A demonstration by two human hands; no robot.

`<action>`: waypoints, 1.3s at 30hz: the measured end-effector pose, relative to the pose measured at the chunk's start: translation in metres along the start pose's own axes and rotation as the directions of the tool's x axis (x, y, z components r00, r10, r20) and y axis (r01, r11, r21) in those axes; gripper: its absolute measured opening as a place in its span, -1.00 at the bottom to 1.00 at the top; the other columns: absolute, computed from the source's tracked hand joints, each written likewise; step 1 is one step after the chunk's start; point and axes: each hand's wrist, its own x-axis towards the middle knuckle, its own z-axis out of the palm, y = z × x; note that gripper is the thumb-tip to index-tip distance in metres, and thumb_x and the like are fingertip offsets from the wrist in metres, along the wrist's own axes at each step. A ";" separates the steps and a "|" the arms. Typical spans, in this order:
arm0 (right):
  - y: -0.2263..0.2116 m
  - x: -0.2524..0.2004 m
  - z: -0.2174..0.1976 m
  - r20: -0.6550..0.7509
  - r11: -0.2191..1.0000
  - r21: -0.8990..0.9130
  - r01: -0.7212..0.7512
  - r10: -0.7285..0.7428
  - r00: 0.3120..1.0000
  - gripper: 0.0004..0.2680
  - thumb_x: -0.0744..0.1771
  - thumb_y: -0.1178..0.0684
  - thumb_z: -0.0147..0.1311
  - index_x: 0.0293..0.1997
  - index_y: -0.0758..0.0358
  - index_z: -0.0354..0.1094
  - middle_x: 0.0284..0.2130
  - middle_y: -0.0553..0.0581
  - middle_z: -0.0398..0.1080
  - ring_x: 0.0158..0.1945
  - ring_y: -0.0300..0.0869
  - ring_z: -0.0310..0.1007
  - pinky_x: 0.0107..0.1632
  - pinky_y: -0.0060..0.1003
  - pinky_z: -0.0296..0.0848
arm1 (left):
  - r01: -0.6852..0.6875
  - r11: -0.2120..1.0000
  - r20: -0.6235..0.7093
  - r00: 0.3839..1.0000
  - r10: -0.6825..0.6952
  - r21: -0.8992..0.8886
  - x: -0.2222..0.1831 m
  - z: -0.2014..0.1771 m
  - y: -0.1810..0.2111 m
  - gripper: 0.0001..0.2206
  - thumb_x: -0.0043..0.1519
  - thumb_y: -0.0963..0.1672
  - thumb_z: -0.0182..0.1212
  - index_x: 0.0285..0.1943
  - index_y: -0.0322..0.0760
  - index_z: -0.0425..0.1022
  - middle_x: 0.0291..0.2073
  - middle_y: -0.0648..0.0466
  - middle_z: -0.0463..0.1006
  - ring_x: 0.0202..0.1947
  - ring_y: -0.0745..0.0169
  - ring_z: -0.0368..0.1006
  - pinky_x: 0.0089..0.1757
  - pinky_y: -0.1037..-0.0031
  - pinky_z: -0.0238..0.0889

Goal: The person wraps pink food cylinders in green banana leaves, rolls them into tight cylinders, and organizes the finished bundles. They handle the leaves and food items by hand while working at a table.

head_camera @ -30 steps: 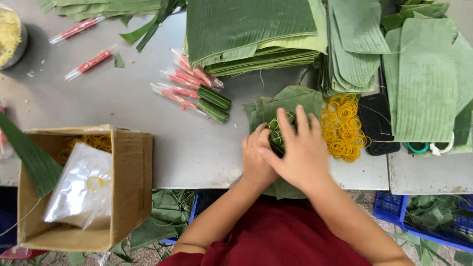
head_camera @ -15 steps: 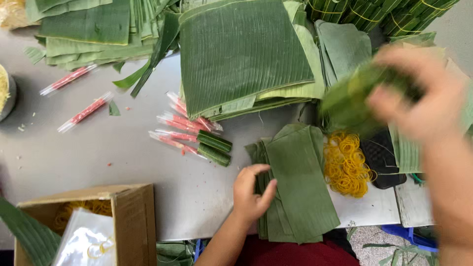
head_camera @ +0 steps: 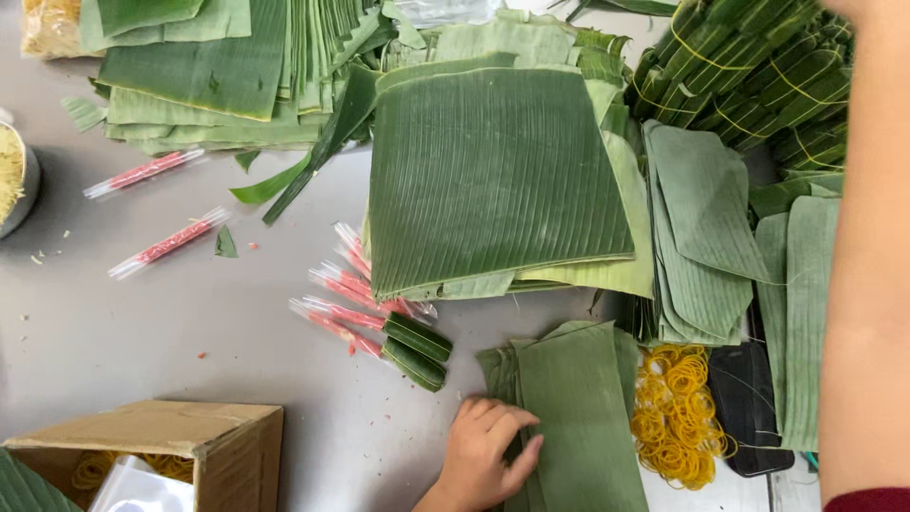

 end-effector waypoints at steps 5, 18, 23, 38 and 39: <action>0.010 -0.016 0.012 -0.039 1.000 0.003 0.005 -0.005 0.999 -0.81 0.36 0.04 0.19 0.07 0.20 0.47 0.03 0.11 0.50 0.06 -0.17 0.51 0.18 -0.28 0.46 | 0.011 1.000 -0.003 1.000 -0.011 0.001 -0.002 0.003 0.000 -0.80 0.13 -0.16 0.42 -0.13 -0.23 0.53 -0.22 0.07 0.61 -0.21 0.05 0.47 -0.12 0.28 0.29; -0.060 -0.323 0.034 0.247 0.678 0.724 -0.127 -0.083 0.965 -0.71 0.30 0.07 0.18 0.16 0.10 0.47 0.02 0.05 0.54 0.00 -0.18 0.53 0.12 -0.25 0.47 | 0.179 0.983 -0.122 0.977 -0.173 0.040 -0.015 0.010 0.010 -0.65 0.14 -0.16 0.38 0.12 -0.27 0.50 0.28 -0.26 0.39 0.27 -0.32 0.33 0.20 0.09 0.23; -0.140 -0.428 0.079 0.126 0.114 0.984 -0.138 0.106 0.986 -0.50 0.33 0.18 0.03 0.46 0.33 -0.07 0.44 0.22 -0.03 0.51 -0.11 -0.10 0.45 -0.22 -0.13 | 0.174 0.983 -0.003 0.985 -0.175 -0.053 -0.019 0.017 0.017 -0.42 0.12 -0.14 0.41 0.36 -0.31 0.34 0.46 -0.41 0.11 0.45 -0.48 0.06 0.30 0.02 0.06; -0.220 -0.198 0.029 -0.432 0.742 0.102 0.663 -0.567 0.701 -0.74 0.38 -0.07 0.22 0.03 0.33 0.40 0.01 0.25 0.47 0.15 0.16 0.44 0.09 -0.02 0.44 | 0.023 0.996 0.060 0.998 -0.028 0.086 -0.035 0.022 -0.004 -0.53 0.18 -0.27 0.19 0.32 -0.17 0.46 0.51 -0.26 0.18 0.55 -0.38 0.02 0.42 -0.01 -0.05; -0.222 -0.187 0.036 -0.273 0.783 0.086 0.616 -0.576 0.770 -0.74 0.36 -0.11 0.21 -0.06 0.32 0.40 -0.12 0.23 0.49 0.03 0.16 0.48 -0.06 0.01 0.45 | 0.034 0.998 0.049 0.998 -0.037 0.054 -0.035 0.022 -0.003 -0.53 0.15 -0.25 0.23 0.30 -0.19 0.45 0.49 -0.28 0.17 0.53 -0.41 0.00 0.39 0.00 -0.02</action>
